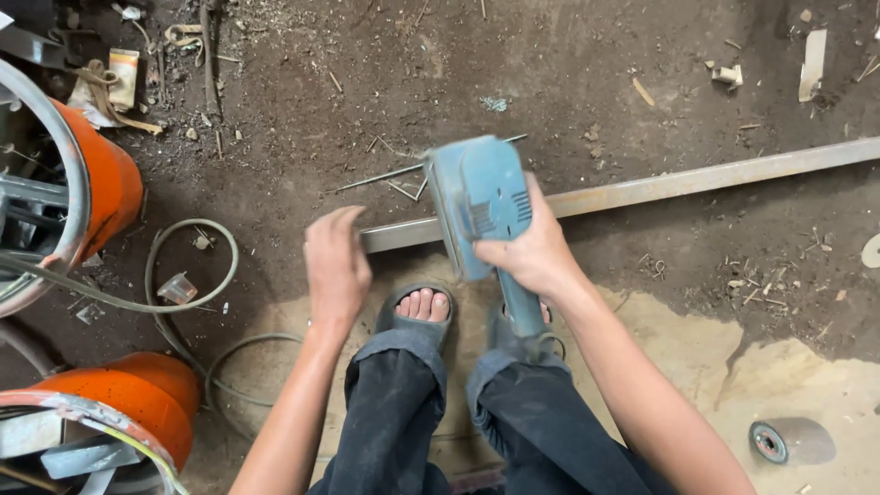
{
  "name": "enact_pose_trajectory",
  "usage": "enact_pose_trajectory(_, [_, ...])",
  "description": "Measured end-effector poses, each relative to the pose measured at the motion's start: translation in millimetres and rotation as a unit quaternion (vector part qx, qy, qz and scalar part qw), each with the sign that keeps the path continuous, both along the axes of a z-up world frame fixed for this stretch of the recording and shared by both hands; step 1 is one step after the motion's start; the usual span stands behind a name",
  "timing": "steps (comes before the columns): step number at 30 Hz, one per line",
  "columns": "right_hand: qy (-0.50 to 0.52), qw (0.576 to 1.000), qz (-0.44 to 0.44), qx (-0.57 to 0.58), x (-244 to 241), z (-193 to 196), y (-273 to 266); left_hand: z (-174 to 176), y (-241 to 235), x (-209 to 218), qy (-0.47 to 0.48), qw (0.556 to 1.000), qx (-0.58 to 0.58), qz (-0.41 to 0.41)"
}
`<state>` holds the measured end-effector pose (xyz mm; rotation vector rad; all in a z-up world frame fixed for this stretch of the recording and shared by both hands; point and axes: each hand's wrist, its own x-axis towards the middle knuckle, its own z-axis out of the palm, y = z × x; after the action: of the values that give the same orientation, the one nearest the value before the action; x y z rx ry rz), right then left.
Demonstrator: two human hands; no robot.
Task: Using a power sander to smooth the surface of a long metal beam on a workshop floor.
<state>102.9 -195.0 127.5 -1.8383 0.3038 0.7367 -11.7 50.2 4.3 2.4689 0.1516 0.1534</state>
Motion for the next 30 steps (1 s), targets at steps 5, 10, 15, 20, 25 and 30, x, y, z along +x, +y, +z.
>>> enact_pose_trajectory(5, [-0.009,0.999,0.024,0.022,3.4,-12.8,-7.6,-3.3,10.7,-15.2,0.045,0.987,0.141,0.067])
enact_pose_trajectory(10, [0.021,0.982,0.074,-0.171,12.9,28.2,-6.1,-9.4,8.5,-13.2,0.029,0.977,0.203,0.063])
enact_pose_trajectory(15, [0.080,0.953,0.070,-0.283,9.0,57.3,-21.1,-9.1,8.0,-14.3,0.024,0.979,0.183,0.084])
enact_pose_trajectory(20, [0.068,0.982,-0.140,-0.107,-18.7,23.1,-56.5,-16.5,9.5,-16.7,0.026,0.982,0.168,0.087])
enact_pose_trajectory(25, [0.092,0.959,-0.264,-0.038,-29.4,3.5,-80.3,-8.4,6.3,-17.3,0.029,0.983,0.164,0.083])
enact_pose_trajectory(30, [0.025,0.948,-0.318,0.011,-16.6,-28.9,-113.6,0.1,-0.5,-9.9,0.006,0.973,0.227,0.045])
